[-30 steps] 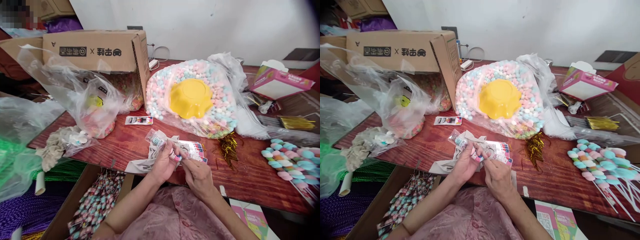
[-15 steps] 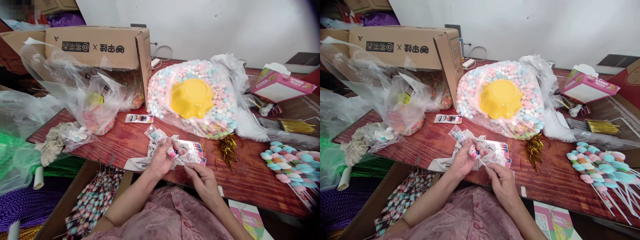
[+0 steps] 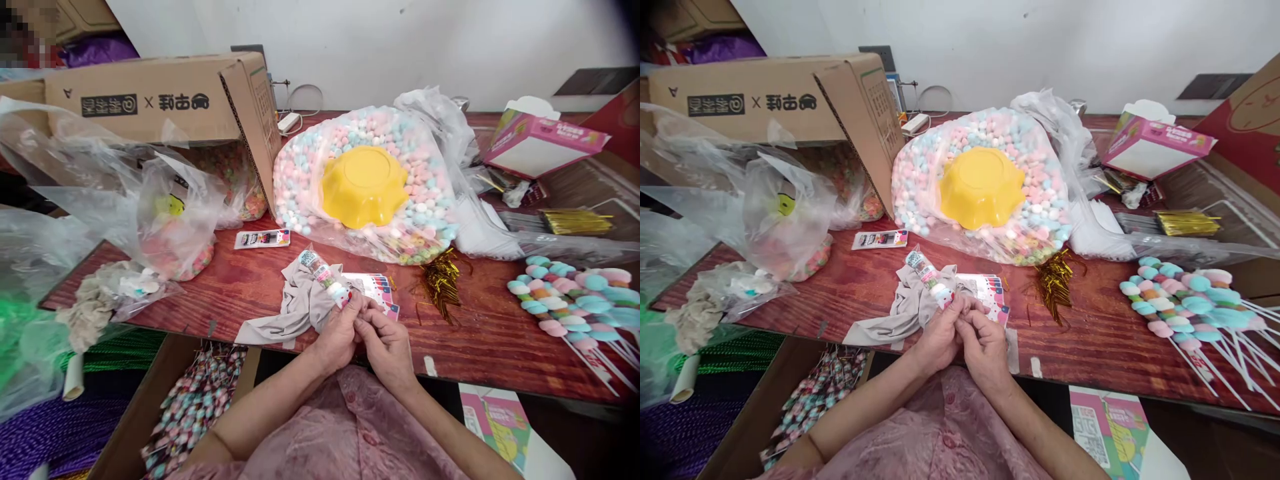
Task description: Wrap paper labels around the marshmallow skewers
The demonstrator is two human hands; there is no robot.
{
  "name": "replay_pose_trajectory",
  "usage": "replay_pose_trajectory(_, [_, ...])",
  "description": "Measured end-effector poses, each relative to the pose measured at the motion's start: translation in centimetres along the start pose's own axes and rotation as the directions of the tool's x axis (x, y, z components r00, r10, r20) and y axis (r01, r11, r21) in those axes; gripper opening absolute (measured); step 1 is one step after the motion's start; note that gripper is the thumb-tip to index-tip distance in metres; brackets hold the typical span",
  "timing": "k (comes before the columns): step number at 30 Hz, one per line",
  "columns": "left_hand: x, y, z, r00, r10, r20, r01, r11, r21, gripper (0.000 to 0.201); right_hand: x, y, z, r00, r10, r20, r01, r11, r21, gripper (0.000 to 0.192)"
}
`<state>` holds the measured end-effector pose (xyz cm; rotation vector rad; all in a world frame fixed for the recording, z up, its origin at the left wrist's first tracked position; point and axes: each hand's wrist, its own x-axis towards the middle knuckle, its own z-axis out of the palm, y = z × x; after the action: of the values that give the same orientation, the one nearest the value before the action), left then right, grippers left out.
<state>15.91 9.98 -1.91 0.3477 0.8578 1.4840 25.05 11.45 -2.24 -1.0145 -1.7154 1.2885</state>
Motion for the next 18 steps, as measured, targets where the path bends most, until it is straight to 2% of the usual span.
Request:
replay_pose_trajectory(2, [0.0, -0.1, -0.2, 0.999, 0.029, 0.030, -0.031, 0.997, 0.073, 0.048, -0.3, 0.6, -0.5, 0.998, -0.055, 0.028, 0.057, 0.997, -0.055, 0.031])
replay_pose_trajectory(4, [0.1, 0.4, -0.5, 0.998, 0.034, 0.052, -0.040, 0.992, 0.119, 0.046, -0.5, 1.1, -1.7, 0.979, -0.193, 0.069, 0.201, 0.968, -0.149, 0.020])
replay_pose_trajectory(5, [0.1, 0.8, -0.7, 0.998, 0.016, 0.062, -0.025, 0.991, 0.132, 0.045, -0.5, 1.2, -2.7, 0.953, -0.294, 0.074, 0.303, 0.929, -0.214, 0.014])
replay_pose_trajectory(7, [0.0, 1.7, -0.8, 0.988, -0.100, 0.116, 0.081, 0.984, 0.158, 0.042, -0.1, 1.4, -4.9, 0.857, -0.512, 0.061, 0.494, 0.782, -0.379, 0.029])
replay_pose_trajectory(8, [-0.1, 2.0, -0.8, 0.967, -0.196, 0.163, 0.168, 0.971, 0.173, 0.040, 0.3, 1.3, -6.0, 0.786, -0.616, 0.052, 0.558, 0.672, -0.486, 0.039])
replay_pose_trajectory(9, [-0.2, 2.2, -0.6, 0.926, -0.308, 0.219, 0.269, 0.944, 0.192, 0.038, 0.8, 1.3, -7.1, 0.723, -0.686, 0.081, 0.599, 0.564, -0.568, 0.046])
replay_pose_trajectory(10, [-0.4, 2.3, -0.4, 0.860, -0.427, 0.280, 0.376, 0.900, 0.220, 0.036, 1.4, 1.2, -8.0, 0.661, -0.735, 0.148, 0.642, 0.454, -0.618, 0.046])
replay_pose_trajectory(12, [-0.6, 2.1, 0.2, 0.675, -0.632, 0.380, 0.555, 0.775, 0.303, 0.030, 2.6, 1.0, -9.2, 0.548, -0.745, 0.381, 0.762, 0.257, -0.594, 0.038])
replay_pose_trajectory(13, [-0.7, 1.8, 0.4, 0.581, -0.707, 0.403, 0.613, 0.706, 0.356, 0.029, 3.1, 1.0, -9.6, 0.495, -0.710, 0.501, 0.823, 0.197, -0.533, 0.033])
replay_pose_trajectory(14, [-0.7, 1.5, 0.6, 0.507, -0.766, 0.396, 0.644, 0.641, 0.416, 0.028, 3.4, 1.0, -9.8, 0.453, -0.655, 0.605, 0.870, 0.175, -0.461, 0.029])
replay_pose_trajectory(15, [-0.7, 1.3, 0.7, 0.470, -0.806, 0.359, 0.645, 0.591, 0.484, 0.029, 3.6, 0.9, -9.9, 0.431, -0.585, 0.687, 0.896, 0.188, -0.402, 0.027])
replay_pose_trajectory(16, [-0.6, 1.1, 0.7, 0.473, -0.828, 0.301, 0.611, 0.554, 0.565, 0.031, 3.6, 0.9, -9.9, 0.430, -0.509, 0.746, 0.903, 0.229, -0.364, 0.025])
replay_pose_trajectory(18, [-0.4, 1.1, 0.6, 0.535, -0.826, 0.176, 0.458, 0.459, 0.761, 0.035, 3.2, 0.6, -9.9, 0.468, -0.354, 0.809, 0.868, 0.356, -0.346, 0.022])
